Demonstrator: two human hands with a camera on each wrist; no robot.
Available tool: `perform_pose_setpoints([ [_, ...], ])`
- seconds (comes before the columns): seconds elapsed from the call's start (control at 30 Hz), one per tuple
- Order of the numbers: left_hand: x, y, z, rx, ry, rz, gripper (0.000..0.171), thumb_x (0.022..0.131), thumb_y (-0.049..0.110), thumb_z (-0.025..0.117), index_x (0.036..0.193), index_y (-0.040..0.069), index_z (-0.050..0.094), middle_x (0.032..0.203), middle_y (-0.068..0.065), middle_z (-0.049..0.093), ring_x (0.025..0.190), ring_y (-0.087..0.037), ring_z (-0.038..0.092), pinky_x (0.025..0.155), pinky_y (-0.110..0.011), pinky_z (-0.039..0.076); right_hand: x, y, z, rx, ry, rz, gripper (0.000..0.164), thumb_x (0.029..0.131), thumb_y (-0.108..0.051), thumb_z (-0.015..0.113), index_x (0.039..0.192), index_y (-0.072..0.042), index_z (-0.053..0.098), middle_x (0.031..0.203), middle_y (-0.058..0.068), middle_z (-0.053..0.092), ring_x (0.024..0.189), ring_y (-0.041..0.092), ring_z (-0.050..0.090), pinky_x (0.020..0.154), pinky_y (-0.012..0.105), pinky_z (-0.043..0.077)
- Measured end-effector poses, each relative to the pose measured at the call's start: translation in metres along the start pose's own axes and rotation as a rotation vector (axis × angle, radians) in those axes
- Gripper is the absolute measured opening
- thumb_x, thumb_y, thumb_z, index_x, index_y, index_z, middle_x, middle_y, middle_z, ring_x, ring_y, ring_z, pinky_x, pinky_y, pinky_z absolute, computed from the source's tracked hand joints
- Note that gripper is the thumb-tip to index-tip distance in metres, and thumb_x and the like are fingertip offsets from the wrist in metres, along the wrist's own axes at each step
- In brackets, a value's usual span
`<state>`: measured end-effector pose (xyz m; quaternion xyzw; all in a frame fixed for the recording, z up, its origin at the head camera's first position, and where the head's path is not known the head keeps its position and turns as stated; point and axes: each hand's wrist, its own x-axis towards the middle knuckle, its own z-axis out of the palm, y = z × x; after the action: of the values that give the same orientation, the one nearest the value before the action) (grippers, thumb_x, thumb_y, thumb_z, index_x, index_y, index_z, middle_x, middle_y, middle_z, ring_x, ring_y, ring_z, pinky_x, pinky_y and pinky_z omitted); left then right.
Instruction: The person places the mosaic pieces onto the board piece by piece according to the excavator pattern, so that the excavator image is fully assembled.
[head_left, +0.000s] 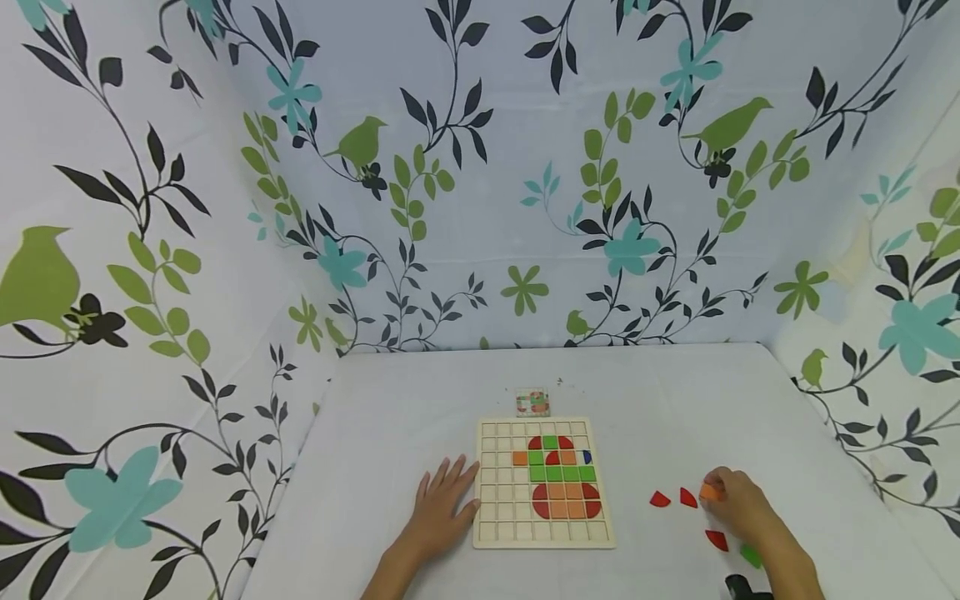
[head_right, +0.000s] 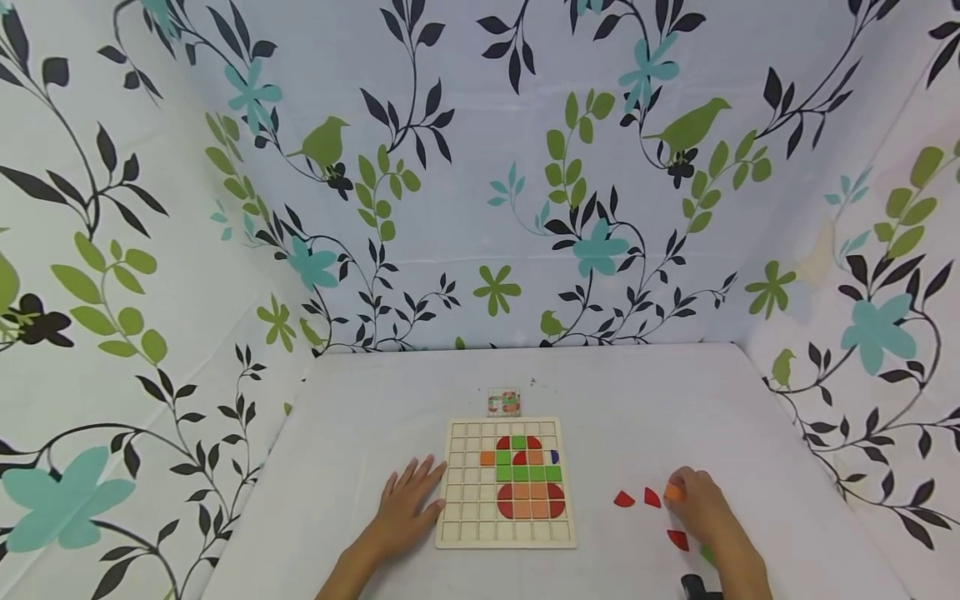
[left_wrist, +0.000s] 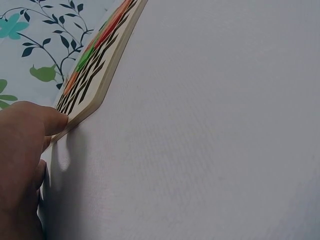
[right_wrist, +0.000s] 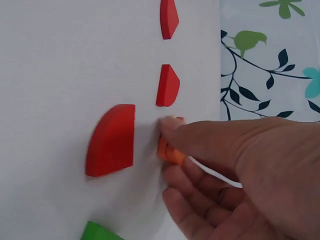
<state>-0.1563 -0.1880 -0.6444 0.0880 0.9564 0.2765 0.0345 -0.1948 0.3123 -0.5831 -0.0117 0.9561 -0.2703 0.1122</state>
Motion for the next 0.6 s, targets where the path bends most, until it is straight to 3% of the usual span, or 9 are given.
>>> perform_pose_setpoints([
  [0.17,-0.001,0.001,-0.001,0.002,0.009,0.004,0.061,0.106,0.041,0.056,0.163,0.025,0.043,0.173,-0.008,0.032,0.162,-0.04,0.019,0.125,-0.073,0.009,0.006,0.002,0.004,0.02,0.034,-0.024,0.036,0.096,-0.013,0.076,0.119,0.011,0.061,0.105,0.018,0.063,0.094,0.029,0.061,0.085,0.049,0.059],
  [0.43,-0.002,0.002,-0.002,0.002,0.011,0.002,0.061,0.106,0.041,0.056,0.163,0.025,0.042,0.173,-0.008,0.032,0.162,-0.04,0.019,0.125,-0.073,0.009,0.022,0.006,0.008,-0.013,0.129,-0.082,0.034,0.099,-0.013,0.071,0.119,0.013,0.062,0.102,0.023,0.063,0.094,0.035,0.062,0.086,0.056,0.059],
  [0.6,-0.002,0.001,-0.002,-0.004,0.004,0.004,0.061,0.106,0.042,0.056,0.163,0.025,0.042,0.173,-0.007,0.031,0.162,-0.039,0.018,0.126,-0.073,0.008,0.027,0.008,0.007,0.006,0.136,-0.083,0.036,0.098,-0.01,0.07,0.122,0.015,0.061,0.104,0.027,0.063,0.096,0.04,0.063,0.085,0.058,0.059],
])
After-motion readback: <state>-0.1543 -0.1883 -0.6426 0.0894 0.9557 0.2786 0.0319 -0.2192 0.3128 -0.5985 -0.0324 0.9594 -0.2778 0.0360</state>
